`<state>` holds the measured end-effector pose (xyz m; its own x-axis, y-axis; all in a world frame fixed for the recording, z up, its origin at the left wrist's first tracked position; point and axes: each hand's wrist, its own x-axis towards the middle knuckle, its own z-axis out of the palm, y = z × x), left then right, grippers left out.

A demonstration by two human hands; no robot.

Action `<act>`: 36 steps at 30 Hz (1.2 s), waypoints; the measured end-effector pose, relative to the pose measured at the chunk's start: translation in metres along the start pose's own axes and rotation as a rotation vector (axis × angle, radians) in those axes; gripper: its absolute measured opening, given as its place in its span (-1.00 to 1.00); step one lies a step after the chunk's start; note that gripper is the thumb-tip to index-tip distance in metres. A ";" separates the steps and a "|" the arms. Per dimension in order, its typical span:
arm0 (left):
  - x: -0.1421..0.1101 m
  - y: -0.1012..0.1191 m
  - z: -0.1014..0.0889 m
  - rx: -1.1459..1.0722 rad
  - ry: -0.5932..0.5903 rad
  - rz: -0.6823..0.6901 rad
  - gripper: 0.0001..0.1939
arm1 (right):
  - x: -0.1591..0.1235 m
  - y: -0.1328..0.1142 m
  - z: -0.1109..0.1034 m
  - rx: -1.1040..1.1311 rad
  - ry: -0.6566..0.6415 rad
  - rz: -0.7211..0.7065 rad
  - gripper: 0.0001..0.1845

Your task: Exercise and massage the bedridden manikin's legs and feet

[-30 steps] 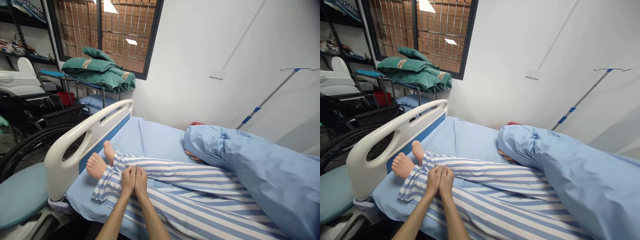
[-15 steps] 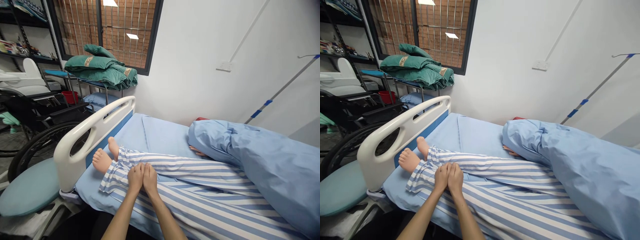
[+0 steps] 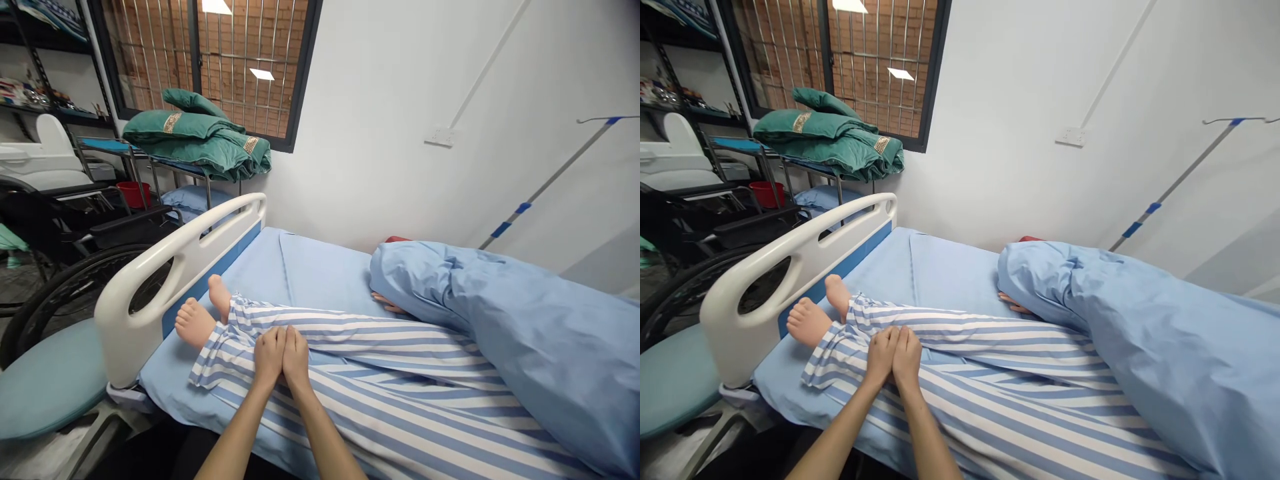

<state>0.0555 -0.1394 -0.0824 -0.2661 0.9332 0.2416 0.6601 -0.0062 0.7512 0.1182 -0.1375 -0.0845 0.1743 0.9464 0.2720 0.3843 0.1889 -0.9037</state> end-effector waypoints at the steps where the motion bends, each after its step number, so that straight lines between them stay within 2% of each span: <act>1: -0.002 -0.002 0.002 0.086 -0.010 0.021 -0.69 | 0.001 0.000 0.000 0.013 0.004 0.010 -0.54; 5: -0.005 -0.006 0.006 0.286 -0.060 0.080 -0.71 | 0.009 -0.002 -0.008 -0.028 -0.082 0.024 -0.54; 9: -0.007 -0.005 0.007 0.329 -0.089 0.083 -0.67 | 0.013 -0.003 -0.023 -0.227 -0.200 -0.086 -0.59; 14: -0.010 0.000 0.006 0.335 -0.108 0.006 -0.63 | 0.002 0.004 -0.025 -0.251 -0.116 -0.065 -0.58; 17: -0.007 0.003 0.004 0.252 -0.118 -0.016 -0.65 | -0.001 0.005 -0.023 -0.231 -0.099 -0.034 -0.58; 23: 0.006 0.022 0.005 -0.146 -0.202 -0.101 -0.68 | 0.006 0.005 -0.029 -0.071 -0.069 0.018 -0.55; 26: 0.002 0.028 0.010 -0.170 -0.134 -0.102 -0.66 | 0.007 0.007 -0.032 -0.019 -0.054 0.050 -0.56; 29: -0.007 0.027 0.017 -0.046 -0.079 -0.059 -0.69 | 0.007 0.010 -0.032 0.035 -0.033 0.089 -0.55; 33: -0.013 0.021 0.022 0.166 -0.111 -0.002 -0.71 | 0.009 0.011 -0.032 0.078 -0.015 0.108 -0.56; 36: -0.014 0.021 0.023 0.261 -0.134 0.023 -0.69 | 0.013 0.007 -0.038 -0.003 -0.065 0.068 -0.57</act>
<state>0.0890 -0.1441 -0.0835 -0.1654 0.9730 0.1609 0.8281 0.0484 0.5585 0.1578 -0.1336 -0.0750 0.1406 0.9720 0.1883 0.3760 0.1235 -0.9184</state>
